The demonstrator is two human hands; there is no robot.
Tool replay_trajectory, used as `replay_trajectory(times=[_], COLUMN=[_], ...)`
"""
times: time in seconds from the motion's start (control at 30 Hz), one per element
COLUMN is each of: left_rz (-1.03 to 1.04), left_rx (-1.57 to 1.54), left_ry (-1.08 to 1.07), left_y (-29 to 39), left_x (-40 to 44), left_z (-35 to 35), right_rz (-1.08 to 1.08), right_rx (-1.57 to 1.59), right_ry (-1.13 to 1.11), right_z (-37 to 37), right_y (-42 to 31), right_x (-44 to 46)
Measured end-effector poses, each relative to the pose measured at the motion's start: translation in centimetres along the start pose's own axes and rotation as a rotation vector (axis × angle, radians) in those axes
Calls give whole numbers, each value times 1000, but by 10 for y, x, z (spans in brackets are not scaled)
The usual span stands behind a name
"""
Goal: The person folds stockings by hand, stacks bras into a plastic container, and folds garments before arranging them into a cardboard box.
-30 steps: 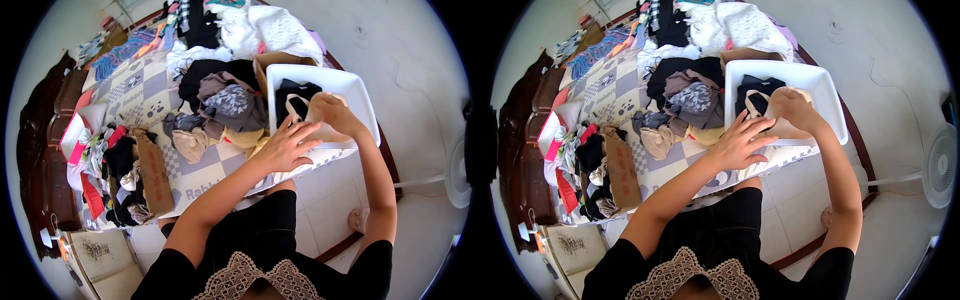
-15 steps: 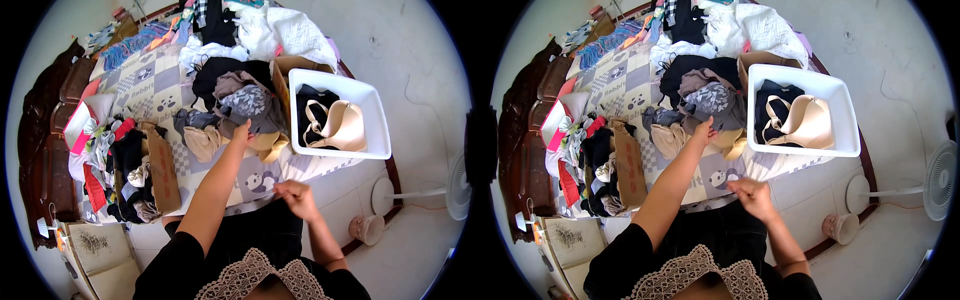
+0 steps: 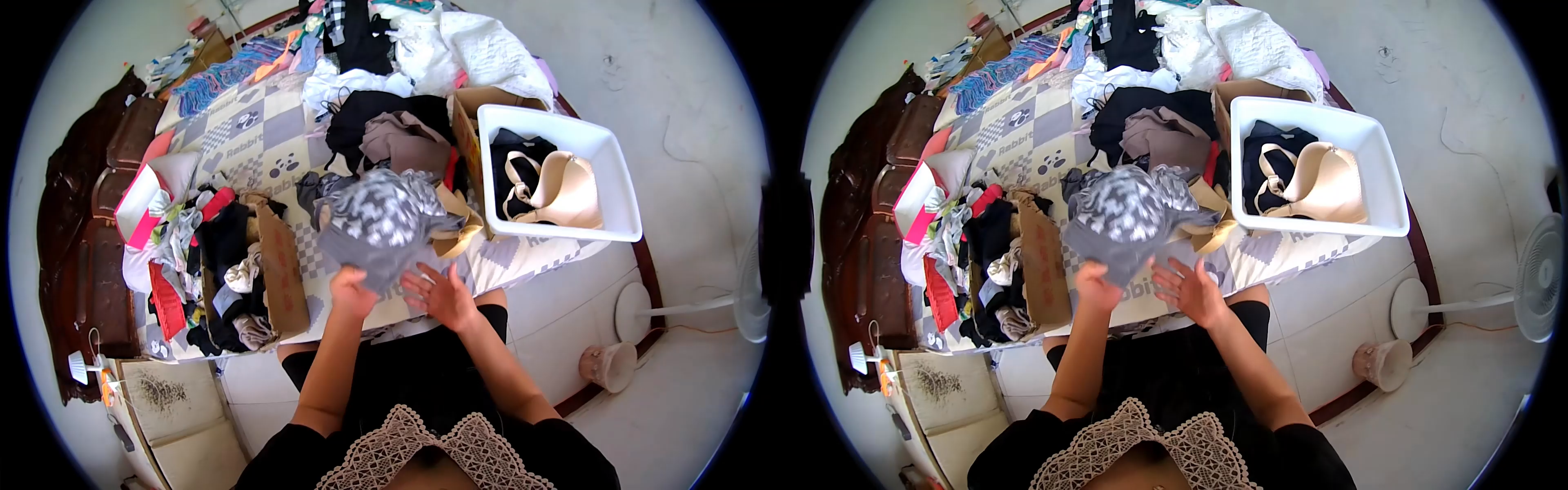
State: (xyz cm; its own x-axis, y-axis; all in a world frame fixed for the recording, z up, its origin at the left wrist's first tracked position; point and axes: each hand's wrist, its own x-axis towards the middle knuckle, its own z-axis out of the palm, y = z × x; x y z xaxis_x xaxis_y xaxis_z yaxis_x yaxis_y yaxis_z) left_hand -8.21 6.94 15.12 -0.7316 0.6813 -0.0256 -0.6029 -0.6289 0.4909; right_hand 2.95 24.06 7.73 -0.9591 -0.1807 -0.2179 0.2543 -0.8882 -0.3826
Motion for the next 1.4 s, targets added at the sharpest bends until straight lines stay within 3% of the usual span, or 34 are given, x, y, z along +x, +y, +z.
replay_trajectory(times=[0.03, 0.13, 0.23, 0.3, 0.4, 0.43, 0.5, 0.57, 0.63, 0.67, 0.73, 0.77, 0.83, 0.87, 1.03, 1.1, 1.17, 1.2, 1.23, 1.4], left_rz=[-69, -41, 13, 21, -281, -279, -330, -304, -367, -365, -215, -213, -58, -25, 11, 1, -9, -21, -31, -131], left_rx=[5, 130, 237, 247, 356, 351, 786, 762, 163, 163, -340, -343, -122, -102, -148, -172, -188, -199, -203, -201], left_ry=[25, 172, 314, 316, 463, 460, 587, 495, 234, 236, -184, -180, 275, 342, 321, 282, 251, 230, 207, 150], left_y=[-4, -9, -12, -14, -19, -23, -30, -31, -29, -31, -35, -38, -38, -36, -19, -8, 3, 8, 12, 6], left_x=[-21, -67, -95, -108, -117, -119, -120, -118, -109, -103, -94, -91, -81, -78, -84, -85, -85, -85, -84, -82], left_z=[-19, -24, -36, -52, -62, -61, -48, -35, -30, -31, -34, -33, -28, -29, -32, -34, -34, -34, -33, -17], right_rz=[16, -121, -120, -112, -120, -119, -327, -269, -294, -88, 2, -150, 54, 99, 73, 53, -306, -686, -760, -553], right_rx=[318, 295, 153, 182, -130, -136, -457, -537, -568, -591, -558, -348, -126, -46, -161, -516, -793, -1218, -1214, -1054], right_ry=[-117, 61, 196, 140, -76, -75, 98, 142, 87, 185, 226, 77, 43, 67, 206, 301, 481, 590, 601, 333], right_z=[-1, 47, 56, 72, 119, 125, 131, 139, 147, 154, 158, 147, 149, 150, 131, 124, 101, 83, 86, 92], right_y=[4, -9, -16, -17, -21, -17, -6, -2, 7, 8, 30, 55, 73, 78, 92, 81, 70, 63, 45, -19], right_x=[10, 29, 39, 31, 12, 12, 10, 6, 3, -3, -14, -8, -20, -22, -38, -53, -54, -51, -50, -42])
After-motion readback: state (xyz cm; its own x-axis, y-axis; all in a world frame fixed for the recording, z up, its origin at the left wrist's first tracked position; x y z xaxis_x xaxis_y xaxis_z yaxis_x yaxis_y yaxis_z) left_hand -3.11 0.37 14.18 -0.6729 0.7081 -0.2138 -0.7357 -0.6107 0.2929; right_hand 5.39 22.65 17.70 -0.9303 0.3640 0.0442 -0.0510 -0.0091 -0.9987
